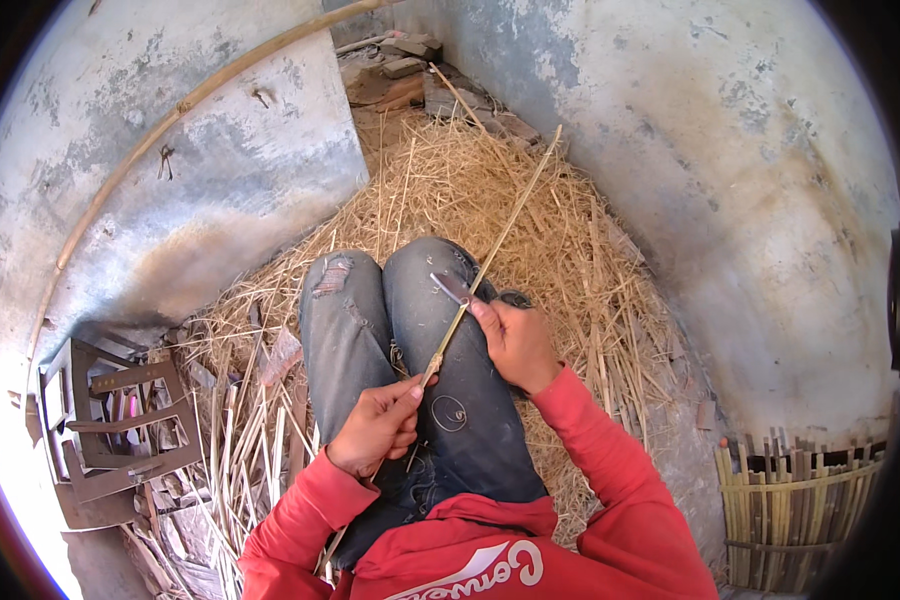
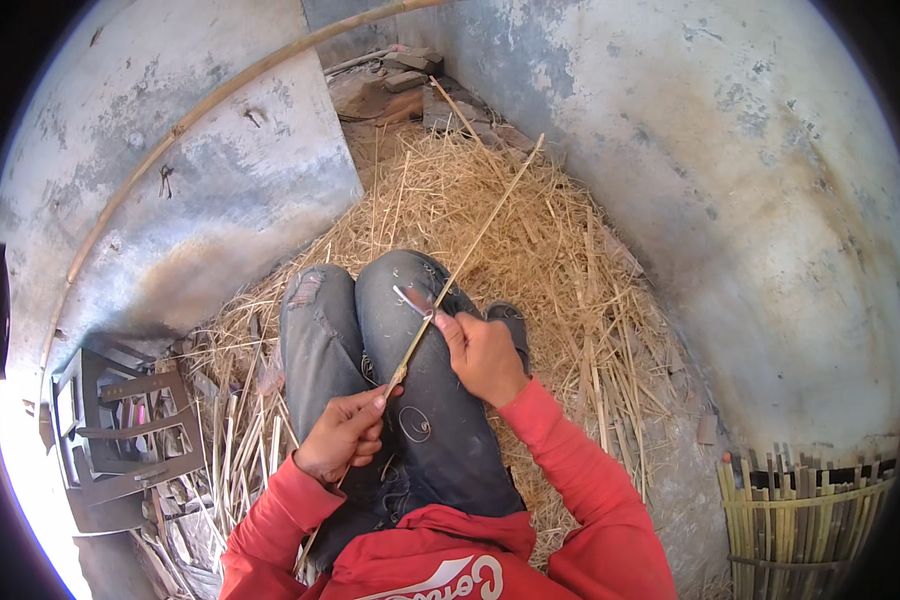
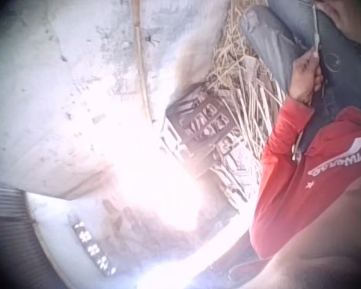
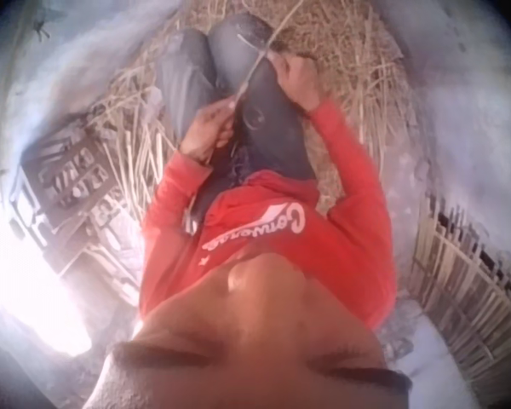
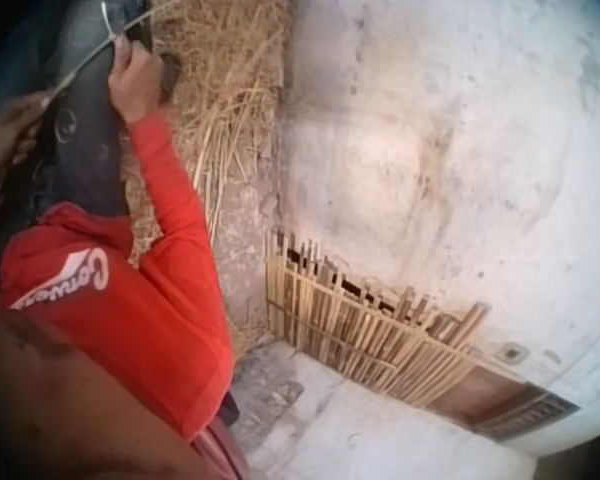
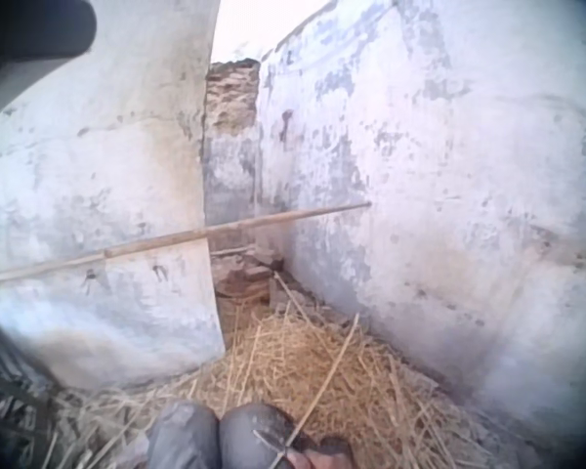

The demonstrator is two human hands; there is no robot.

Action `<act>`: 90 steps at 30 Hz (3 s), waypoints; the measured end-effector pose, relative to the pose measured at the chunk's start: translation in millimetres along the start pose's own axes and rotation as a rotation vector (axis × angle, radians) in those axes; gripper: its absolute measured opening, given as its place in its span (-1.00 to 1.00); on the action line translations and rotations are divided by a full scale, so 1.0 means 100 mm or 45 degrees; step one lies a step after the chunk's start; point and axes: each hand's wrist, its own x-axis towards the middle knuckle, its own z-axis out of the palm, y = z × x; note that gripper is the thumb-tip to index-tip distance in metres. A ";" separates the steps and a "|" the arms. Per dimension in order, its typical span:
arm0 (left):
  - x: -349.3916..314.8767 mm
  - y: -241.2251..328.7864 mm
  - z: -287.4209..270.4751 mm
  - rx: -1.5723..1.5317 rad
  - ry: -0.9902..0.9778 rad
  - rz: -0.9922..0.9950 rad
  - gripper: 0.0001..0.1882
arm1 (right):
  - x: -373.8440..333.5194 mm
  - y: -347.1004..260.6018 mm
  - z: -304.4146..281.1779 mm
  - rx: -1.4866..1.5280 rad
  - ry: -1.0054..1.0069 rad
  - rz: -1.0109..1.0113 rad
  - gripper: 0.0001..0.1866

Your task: The person scrapes a long, thin bamboo strip using a small knife while sitting on a straw-covered floor.

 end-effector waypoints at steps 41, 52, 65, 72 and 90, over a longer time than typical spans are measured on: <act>0.32 -0.23 -0.09 0.622 0.253 0.655 -0.59 | -0.90 -0.57 0.21 0.414 -0.076 -0.230 -0.84; -0.13 -0.09 -0.17 0.292 0.070 0.125 -0.58 | -0.19 -0.07 -0.43 0.269 0.204 0.259 -0.63; -0.74 -0.71 -0.68 0.849 0.448 0.471 -0.59 | 0.77 0.79 -0.36 -0.190 0.447 0.111 -0.52; -0.54 -0.60 -0.47 0.685 0.379 0.369 -0.56 | 0.32 0.46 0.03 -0.054 0.300 0.079 -0.52; 0.17 -0.03 -0.04 0.494 0.159 0.417 -0.67 | -0.33 -0.24 0.00 -0.160 -0.198 0.008 -0.54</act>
